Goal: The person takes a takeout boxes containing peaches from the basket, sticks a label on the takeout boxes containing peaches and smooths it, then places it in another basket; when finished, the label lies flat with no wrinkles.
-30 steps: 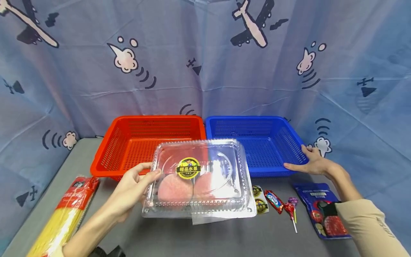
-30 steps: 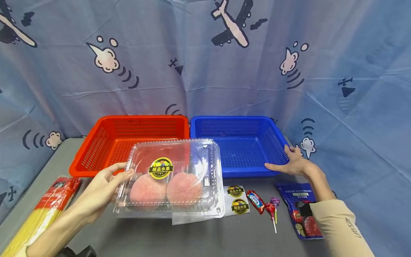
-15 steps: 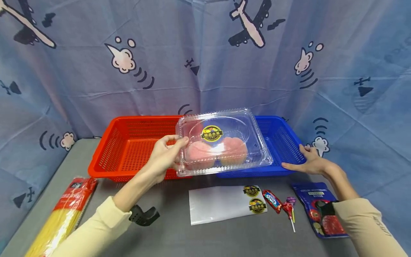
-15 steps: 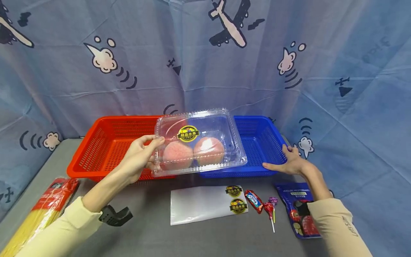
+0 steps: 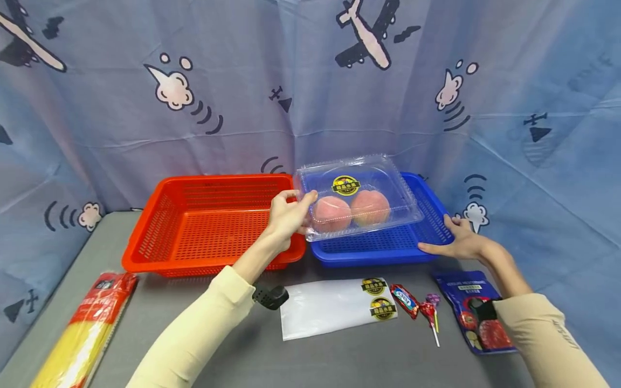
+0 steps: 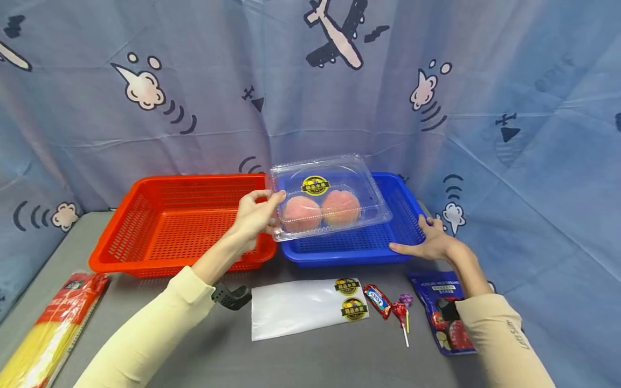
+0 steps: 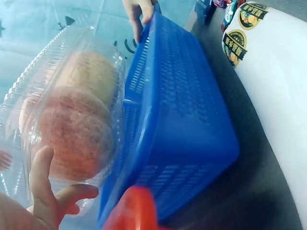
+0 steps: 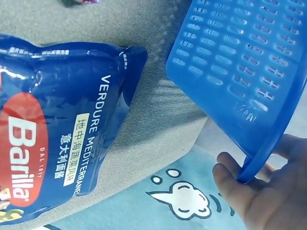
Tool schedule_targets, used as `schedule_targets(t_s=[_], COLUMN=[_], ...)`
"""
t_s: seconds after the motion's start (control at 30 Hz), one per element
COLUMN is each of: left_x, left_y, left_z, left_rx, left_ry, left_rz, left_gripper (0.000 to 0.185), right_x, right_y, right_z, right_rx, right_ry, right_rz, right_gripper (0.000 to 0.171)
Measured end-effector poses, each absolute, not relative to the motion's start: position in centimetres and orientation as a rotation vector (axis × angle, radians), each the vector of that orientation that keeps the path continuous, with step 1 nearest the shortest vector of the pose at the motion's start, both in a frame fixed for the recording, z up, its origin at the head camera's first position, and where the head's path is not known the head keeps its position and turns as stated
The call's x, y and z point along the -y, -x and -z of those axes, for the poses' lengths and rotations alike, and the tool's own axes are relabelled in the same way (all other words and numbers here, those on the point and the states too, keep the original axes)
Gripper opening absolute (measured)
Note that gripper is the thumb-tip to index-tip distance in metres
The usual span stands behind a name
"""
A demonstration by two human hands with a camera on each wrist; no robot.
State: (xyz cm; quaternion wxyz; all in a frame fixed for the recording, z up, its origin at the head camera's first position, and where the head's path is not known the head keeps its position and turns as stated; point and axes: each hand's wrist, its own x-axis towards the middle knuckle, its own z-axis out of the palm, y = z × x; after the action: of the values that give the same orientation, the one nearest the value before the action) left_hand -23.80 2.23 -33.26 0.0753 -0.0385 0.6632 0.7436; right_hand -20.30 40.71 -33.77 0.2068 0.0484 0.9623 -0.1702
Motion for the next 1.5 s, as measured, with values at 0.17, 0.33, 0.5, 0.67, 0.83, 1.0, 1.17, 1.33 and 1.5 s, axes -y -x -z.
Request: schedule_targets(t_s=[0.17,0.33,0.5,0.67,0.83,1.0,1.17,1.33,1.5], left_x=[-4.1,-5.6,-6.7,-7.3,-7.7,-7.5,-7.4,-7.8,-7.8], left_y=[24.2,24.0,23.8,24.4,25.2,24.2,23.2,22.6,22.5], left_z=[34.2,34.9,35.5,36.2,36.7,35.5,34.9,35.4,35.7], left_rx=[-2.159,-2.580,-2.741,-2.826,-2.915,-2.751,-2.618,-2.708,-2.805], left_ry=[0.091,0.063,0.020,-0.049,-0.150,-0.270,-0.385,-0.473,-0.569], left_rz=[-2.204,-1.926,-1.725,-1.590,-1.345,-1.258,-1.166,-1.048,-0.947], left_gripper=[0.060,0.059,0.059,0.054,0.055,0.088,0.117,0.113,0.105], right_x=[-40.7,-40.7,-40.7,-40.8,-41.0,-41.0,-40.9,-40.9,-40.8], right_y=[20.5,20.5,20.3,20.2,20.1,20.1,20.2,20.2,20.1], right_z=[33.9,34.0,34.2,34.1,34.1,34.1,33.9,34.0,34.2], right_rx=[-2.676,-2.677,-2.686,-2.677,-2.676,-2.667,-2.681,-2.669,-2.677], right_ry=[-0.116,-0.134,-0.139,-0.141,-0.147,-0.137,-0.122,-0.121,-0.121], right_rz=[0.489,0.494,0.497,0.514,0.521,0.533,0.509,0.536,0.534], right_gripper=[0.133,0.134,0.134,0.134,0.134,0.133,0.133,0.132,0.133])
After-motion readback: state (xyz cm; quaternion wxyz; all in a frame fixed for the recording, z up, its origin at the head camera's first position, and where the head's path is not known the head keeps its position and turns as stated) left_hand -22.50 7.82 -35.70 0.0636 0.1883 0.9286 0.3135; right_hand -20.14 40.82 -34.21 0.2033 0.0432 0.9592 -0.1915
